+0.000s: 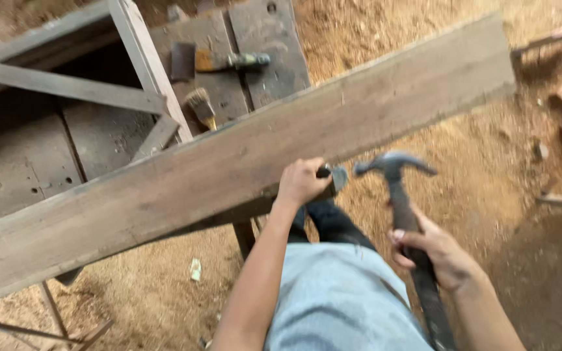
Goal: The person hammers nails into a wooden board using a hammer.
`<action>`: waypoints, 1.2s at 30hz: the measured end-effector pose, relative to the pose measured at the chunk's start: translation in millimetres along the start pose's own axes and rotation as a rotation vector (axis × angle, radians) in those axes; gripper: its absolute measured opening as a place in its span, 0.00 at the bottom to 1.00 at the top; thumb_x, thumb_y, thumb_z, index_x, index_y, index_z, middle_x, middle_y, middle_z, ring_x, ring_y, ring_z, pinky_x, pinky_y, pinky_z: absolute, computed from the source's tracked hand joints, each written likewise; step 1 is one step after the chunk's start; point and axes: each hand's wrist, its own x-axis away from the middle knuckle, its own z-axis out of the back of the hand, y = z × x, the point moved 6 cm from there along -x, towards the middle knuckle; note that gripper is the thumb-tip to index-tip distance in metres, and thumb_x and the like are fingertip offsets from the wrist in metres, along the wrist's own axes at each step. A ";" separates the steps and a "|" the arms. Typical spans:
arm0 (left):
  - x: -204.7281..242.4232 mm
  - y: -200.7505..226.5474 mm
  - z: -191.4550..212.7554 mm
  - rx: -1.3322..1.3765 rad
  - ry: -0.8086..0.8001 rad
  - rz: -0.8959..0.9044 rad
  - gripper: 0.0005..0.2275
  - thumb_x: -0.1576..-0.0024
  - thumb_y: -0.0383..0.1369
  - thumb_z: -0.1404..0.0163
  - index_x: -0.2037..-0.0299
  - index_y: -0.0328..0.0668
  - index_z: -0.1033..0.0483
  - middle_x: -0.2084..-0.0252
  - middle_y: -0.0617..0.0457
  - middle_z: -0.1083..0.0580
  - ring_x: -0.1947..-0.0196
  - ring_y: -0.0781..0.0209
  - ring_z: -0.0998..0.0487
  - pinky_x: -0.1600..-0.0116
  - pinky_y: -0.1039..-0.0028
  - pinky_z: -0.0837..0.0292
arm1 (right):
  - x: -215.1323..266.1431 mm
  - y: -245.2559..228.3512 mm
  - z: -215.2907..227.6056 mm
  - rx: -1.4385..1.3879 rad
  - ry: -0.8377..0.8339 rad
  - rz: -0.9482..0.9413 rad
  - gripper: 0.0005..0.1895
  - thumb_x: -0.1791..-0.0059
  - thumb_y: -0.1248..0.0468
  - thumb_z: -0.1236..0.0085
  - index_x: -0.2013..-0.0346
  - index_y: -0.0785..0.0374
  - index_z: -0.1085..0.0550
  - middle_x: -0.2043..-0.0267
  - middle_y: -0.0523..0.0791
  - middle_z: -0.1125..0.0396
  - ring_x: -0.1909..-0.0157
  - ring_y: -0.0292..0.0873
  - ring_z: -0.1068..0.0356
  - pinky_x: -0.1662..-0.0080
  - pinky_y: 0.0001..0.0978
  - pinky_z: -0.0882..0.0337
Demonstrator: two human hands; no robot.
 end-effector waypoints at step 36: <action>5.8 -10.1 -19.0 -0.115 -0.093 -0.023 0.10 0.53 0.37 0.41 0.72 0.40 0.25 0.74 0.38 0.23 0.70 0.36 0.20 0.64 0.51 0.25 | -13.0 14.7 -33.8 0.340 0.363 0.103 0.14 0.51 0.67 0.43 0.55 0.62 0.37 0.78 0.43 0.40 0.83 0.36 0.40 0.80 0.27 0.36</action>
